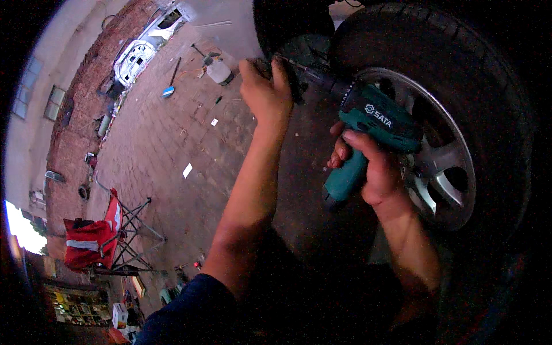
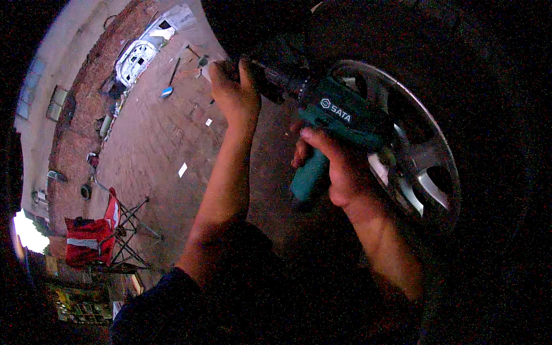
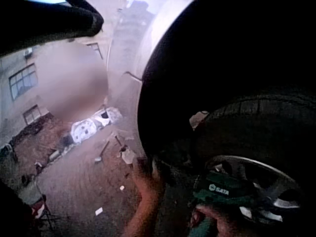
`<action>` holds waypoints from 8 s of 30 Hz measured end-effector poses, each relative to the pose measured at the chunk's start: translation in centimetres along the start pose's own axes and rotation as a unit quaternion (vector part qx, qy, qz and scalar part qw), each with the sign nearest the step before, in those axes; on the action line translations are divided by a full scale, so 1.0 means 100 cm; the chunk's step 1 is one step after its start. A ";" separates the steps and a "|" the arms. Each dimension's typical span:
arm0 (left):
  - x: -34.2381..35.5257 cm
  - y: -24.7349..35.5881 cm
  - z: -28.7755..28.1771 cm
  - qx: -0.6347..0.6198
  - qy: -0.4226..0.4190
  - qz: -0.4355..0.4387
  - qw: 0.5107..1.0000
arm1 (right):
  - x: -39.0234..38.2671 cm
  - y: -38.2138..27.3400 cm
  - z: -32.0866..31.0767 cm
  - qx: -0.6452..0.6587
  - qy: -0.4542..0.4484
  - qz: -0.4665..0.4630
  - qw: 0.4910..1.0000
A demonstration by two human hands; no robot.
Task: The person uses a power drill to create several holes in the plastic wheel well lining of a silver car.
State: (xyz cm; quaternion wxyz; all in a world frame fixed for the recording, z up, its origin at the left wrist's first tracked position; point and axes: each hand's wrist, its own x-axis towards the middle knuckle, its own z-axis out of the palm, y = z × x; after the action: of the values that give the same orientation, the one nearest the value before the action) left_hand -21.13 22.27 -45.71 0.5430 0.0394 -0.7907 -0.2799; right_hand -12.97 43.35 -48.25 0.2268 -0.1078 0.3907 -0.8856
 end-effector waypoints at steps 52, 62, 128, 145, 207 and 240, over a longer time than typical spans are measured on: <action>-0.002 -0.001 -0.001 -0.152 -0.011 -0.052 0.987 | 0.005 -0.044 0.013 -0.119 0.026 -0.033 0.992; -0.001 0.003 -0.004 -0.130 0.001 -0.061 0.990 | -0.001 -0.059 0.020 -0.173 0.032 -0.043 0.983; -0.006 -0.026 -0.037 -0.111 -0.059 -0.058 0.990 | 0.007 0.011 0.014 -0.080 0.016 -0.001 0.997; -0.004 -0.019 -0.030 -0.092 -0.064 -0.065 0.992 | 0.020 0.020 0.001 -0.064 -0.032 -0.018 0.997; -0.058 -0.053 -0.055 -0.623 0.003 -0.612 0.487 | -0.008 0.020 -0.024 -0.173 -0.003 -0.006 0.985; -0.080 -0.061 -0.067 -0.552 -0.153 -0.590 0.569 | -0.012 0.041 -0.012 -0.223 0.044 0.036 0.973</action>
State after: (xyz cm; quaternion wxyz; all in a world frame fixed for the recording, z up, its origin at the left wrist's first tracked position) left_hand -13.45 17.46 -53.69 0.0445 0.1462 -0.3549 -0.9223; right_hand -11.08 42.33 -52.11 0.2111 -0.1024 0.5912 -0.7716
